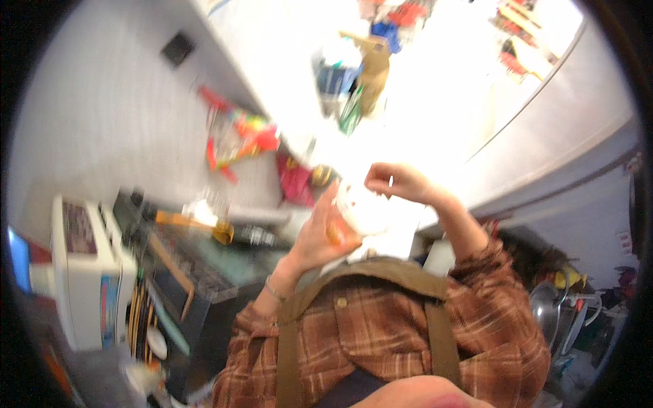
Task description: The person kneads a large mass of dough on a floured countertop, uses a dough scraper to cut and move portions, and places dough pieces onto a tray. The person also moves a bowl of filling and a metal tray, then adds a small amount of red flakes from a jar into a bowl.
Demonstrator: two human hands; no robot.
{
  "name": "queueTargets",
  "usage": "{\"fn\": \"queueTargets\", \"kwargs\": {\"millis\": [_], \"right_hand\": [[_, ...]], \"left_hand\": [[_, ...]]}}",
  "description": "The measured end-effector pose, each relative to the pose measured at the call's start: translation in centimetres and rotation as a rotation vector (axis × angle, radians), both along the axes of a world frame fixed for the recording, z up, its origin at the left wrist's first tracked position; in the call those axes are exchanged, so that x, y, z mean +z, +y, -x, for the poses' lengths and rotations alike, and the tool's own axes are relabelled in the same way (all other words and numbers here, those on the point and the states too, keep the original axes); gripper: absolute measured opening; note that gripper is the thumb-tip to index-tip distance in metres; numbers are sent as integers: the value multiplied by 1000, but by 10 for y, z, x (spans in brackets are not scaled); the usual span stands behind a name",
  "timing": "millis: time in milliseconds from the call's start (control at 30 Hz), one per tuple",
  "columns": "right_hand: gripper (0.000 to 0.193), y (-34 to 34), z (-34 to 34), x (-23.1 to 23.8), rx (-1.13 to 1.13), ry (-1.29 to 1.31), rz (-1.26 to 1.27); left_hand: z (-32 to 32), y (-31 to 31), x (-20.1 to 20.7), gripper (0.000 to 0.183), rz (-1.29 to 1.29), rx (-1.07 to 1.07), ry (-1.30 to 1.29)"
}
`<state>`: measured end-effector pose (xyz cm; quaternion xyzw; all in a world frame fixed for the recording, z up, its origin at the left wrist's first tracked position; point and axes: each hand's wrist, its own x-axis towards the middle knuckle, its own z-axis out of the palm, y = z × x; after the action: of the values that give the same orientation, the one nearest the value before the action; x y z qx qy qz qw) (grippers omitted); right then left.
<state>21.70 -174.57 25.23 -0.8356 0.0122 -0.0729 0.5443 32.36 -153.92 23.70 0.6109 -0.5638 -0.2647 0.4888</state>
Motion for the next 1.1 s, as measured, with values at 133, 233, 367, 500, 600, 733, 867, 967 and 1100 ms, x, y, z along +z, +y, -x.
{"fn": "queueTargets", "kwargs": {"millis": [133,233,367,500,600,733,867,967,1100], "right_hand": [[20,-97,4,0,-150,104,-11],[19,-151,-2,-16,-273,110,-95],[15,-228,-11,-41,-446,59,-326],[16,-306,-41,-47,-537,4,-364],[17,-359,-70,-40,-598,39,-273],[17,-436,-53,-30,-774,-91,-296],[16,-486,-9,-45,-1165,-204,-321],[14,-531,18,-64,-1360,-210,-440],[13,-608,28,-93,-1454,-263,-488]], "left_hand": [[-24,-104,8,98,-87,-135,111],[-48,-175,6,93,-150,-244,126],[-92,-262,0,87,-218,-389,65],[-145,-358,-2,88,-250,-514,73],[-179,-437,8,89,-225,-602,58],[-202,-545,5,92,-203,-730,22],[-223,-630,-13,88,-258,-698,-162],[-236,-711,-23,84,-140,-518,-894],[-223,-824,-15,82,-155,-577,-1167]]}}
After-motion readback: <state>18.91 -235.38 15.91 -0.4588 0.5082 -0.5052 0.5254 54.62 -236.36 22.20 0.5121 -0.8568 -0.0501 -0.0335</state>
